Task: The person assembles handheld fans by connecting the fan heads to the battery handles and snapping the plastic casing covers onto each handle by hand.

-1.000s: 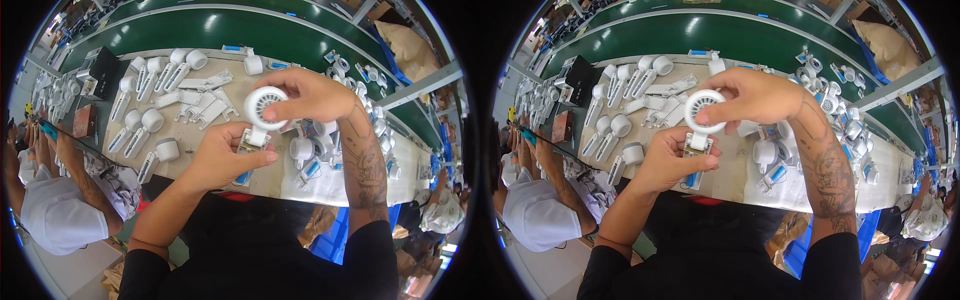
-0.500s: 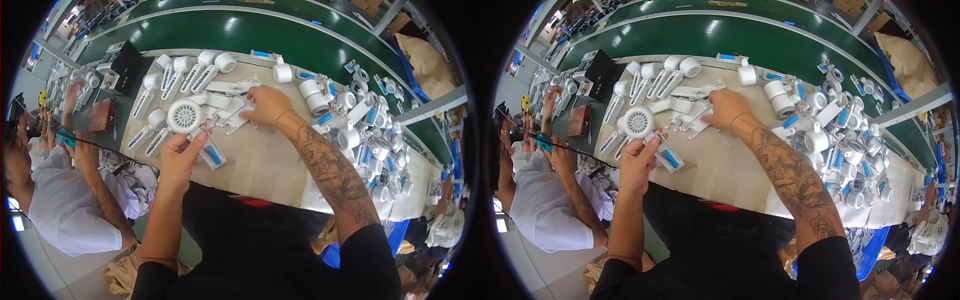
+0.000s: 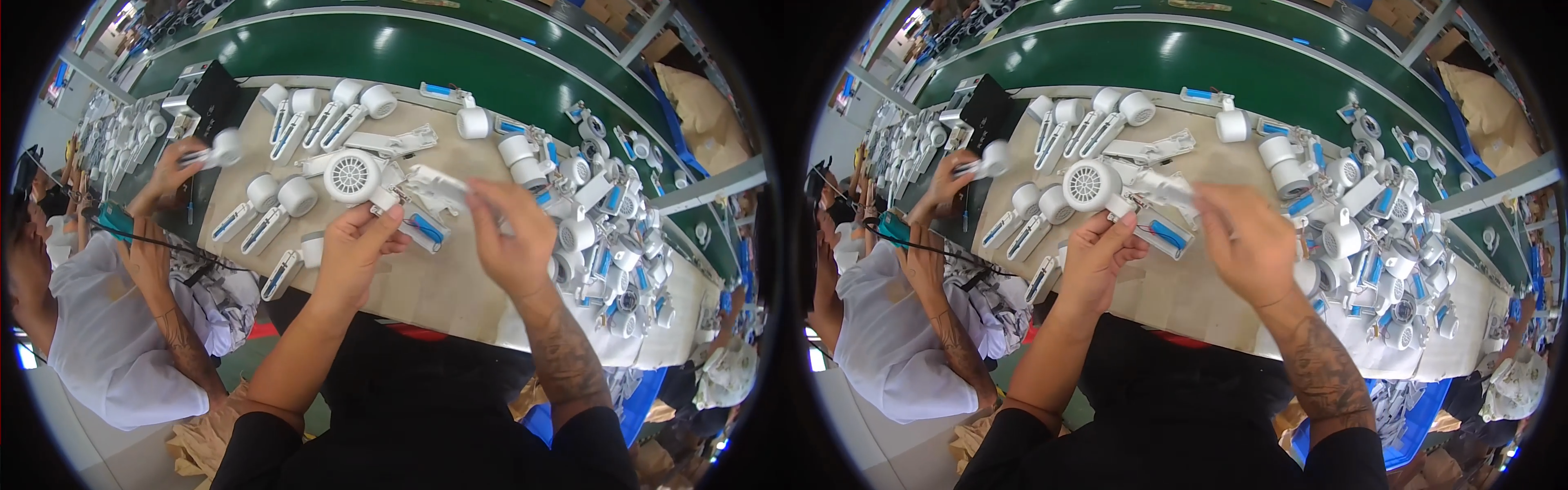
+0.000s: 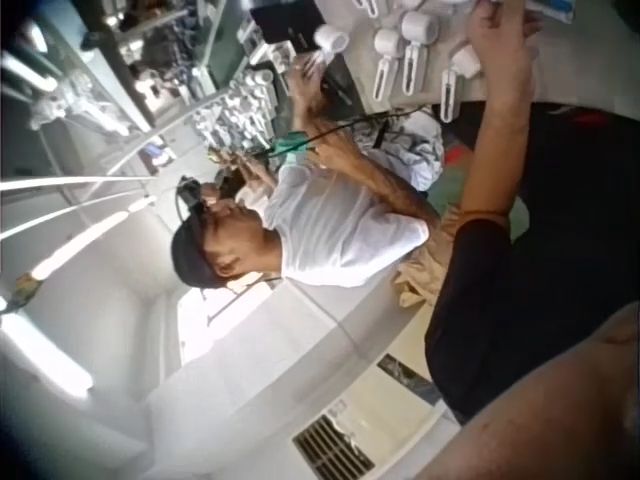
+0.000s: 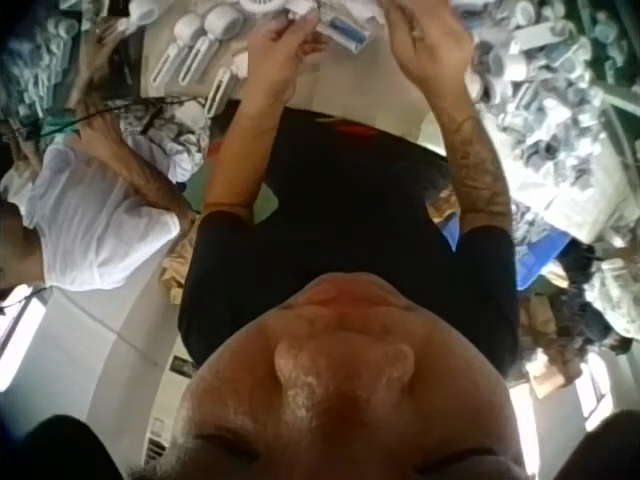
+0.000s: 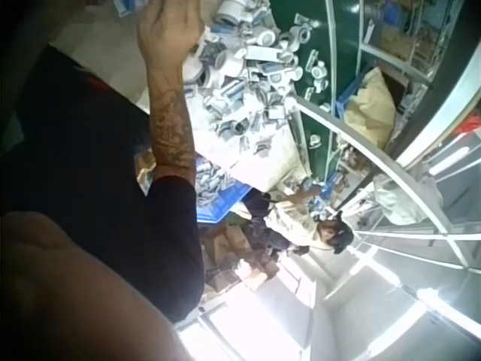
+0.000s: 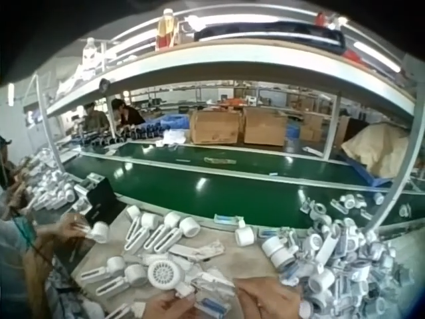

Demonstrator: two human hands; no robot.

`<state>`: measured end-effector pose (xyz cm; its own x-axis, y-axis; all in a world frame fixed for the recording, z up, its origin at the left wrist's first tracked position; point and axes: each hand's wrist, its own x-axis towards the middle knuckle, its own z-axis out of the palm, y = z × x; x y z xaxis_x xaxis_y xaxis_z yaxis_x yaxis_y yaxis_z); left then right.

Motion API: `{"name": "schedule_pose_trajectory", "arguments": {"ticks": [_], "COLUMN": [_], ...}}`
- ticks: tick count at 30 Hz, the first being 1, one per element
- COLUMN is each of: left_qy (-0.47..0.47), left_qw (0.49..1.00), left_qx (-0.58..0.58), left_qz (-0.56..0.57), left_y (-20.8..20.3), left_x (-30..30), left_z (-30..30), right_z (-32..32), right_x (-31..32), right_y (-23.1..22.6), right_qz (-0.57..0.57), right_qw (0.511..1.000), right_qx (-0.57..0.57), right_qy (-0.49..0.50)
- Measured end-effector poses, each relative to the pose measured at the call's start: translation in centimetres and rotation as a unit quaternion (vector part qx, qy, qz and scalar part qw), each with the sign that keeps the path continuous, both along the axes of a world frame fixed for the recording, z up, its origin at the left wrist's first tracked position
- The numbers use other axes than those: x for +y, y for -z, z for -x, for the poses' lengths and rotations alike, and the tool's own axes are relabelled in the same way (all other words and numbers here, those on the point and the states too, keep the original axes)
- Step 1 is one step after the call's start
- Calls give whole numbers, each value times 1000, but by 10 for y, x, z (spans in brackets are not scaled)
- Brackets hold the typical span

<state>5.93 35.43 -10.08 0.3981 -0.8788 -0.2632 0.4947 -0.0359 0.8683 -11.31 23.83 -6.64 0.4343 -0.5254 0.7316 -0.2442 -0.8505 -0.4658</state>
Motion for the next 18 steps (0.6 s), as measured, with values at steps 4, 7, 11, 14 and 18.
{"name": "schedule_pose_trajectory", "arguments": {"ticks": [4,7,11,14,18], "left_qy": [53,64,60,44,39], "left_qw": [998,991,991,996,998], "left_qx": [18,87,71,36,15], "left_qz": [16,76,100,63,44], "left_y": [-3,-15,-15,-19,-19], "left_x": [-8,-9,-4,-6,-6], "left_z": [23,32,32,39,42], "right_z": [8,15,25,29,33], "right_x": [3,9,14,14,9], "right_y": [9,16,29,31,27], "right_qz": [175,168,164,147,145], "right_qw": [982,982,977,975,973], "right_qx": [17,54,60,73,83], "right_qy": [-64,-66,-125,-149,-162]}}
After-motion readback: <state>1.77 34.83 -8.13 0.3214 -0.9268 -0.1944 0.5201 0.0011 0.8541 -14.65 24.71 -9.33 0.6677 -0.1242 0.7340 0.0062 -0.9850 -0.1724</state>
